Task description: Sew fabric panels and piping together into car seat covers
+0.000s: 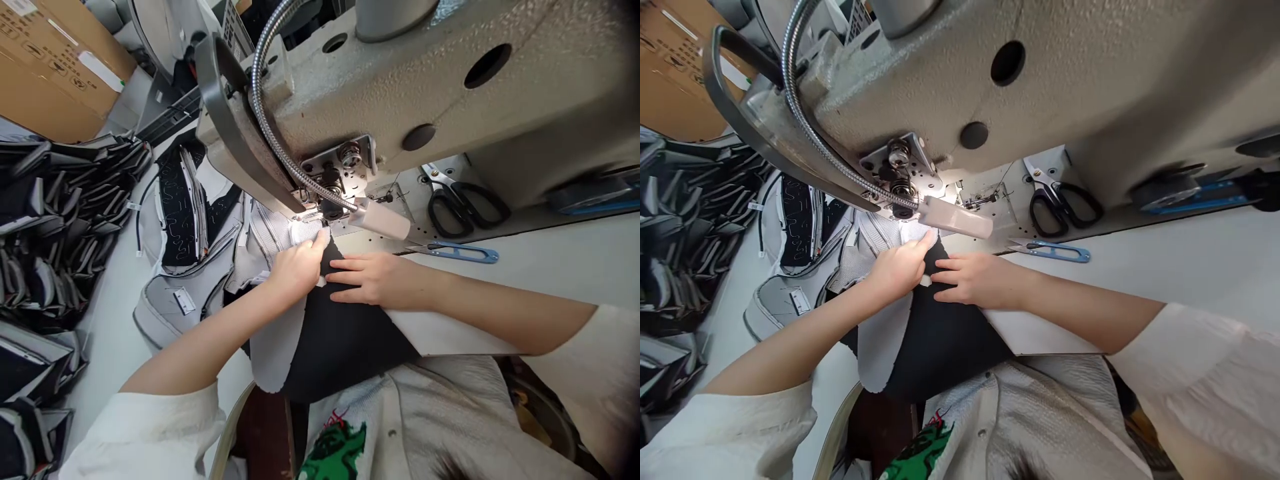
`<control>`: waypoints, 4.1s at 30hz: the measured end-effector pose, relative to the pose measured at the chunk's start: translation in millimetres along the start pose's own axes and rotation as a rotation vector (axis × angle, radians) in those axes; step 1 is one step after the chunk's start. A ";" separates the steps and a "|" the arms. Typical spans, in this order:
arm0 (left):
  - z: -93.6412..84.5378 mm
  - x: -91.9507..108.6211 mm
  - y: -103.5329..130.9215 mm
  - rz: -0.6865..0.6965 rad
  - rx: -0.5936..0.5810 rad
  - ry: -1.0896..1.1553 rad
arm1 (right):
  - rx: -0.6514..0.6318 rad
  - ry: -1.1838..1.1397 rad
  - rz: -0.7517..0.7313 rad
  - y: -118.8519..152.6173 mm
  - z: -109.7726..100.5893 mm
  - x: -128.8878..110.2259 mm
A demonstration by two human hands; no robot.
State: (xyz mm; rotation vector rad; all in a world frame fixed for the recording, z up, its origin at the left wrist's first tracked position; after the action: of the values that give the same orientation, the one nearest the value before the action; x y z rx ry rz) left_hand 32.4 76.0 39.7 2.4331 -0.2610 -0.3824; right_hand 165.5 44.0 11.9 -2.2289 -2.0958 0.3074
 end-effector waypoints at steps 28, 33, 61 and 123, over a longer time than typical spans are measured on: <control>-10.9 3.5 -11.3 0.201 0.222 0.034 | -0.061 -0.072 0.041 -18.3 6.2 4.8; 15.1 -5.7 13.7 0.088 0.334 -0.002 | -0.106 -0.210 -0.272 -9.7 -1.1 -24.4; -0.6 7.7 32.7 -0.001 -0.115 0.020 | -0.003 -0.217 0.032 -44.3 20.3 -46.2; -6.2 7.9 -6.9 -0.034 0.277 0.087 | 0.080 -0.009 0.192 -47.9 14.5 -31.5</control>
State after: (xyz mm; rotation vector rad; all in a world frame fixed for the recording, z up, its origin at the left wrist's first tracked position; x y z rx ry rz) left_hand 42.5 82.7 38.4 2.7212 -0.2491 -0.2689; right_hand 114.1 14.7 9.6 -2.3882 -1.8411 0.4044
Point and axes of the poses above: each hand's wrist, its own y-axis away from the middle knuckle, its own z-axis out of the palm, x = y × z, the point moved 5 cm from there along -y, towards the middle knuckle, and after that the axes turned 14 degrees about -x, right-handed, at the moved point
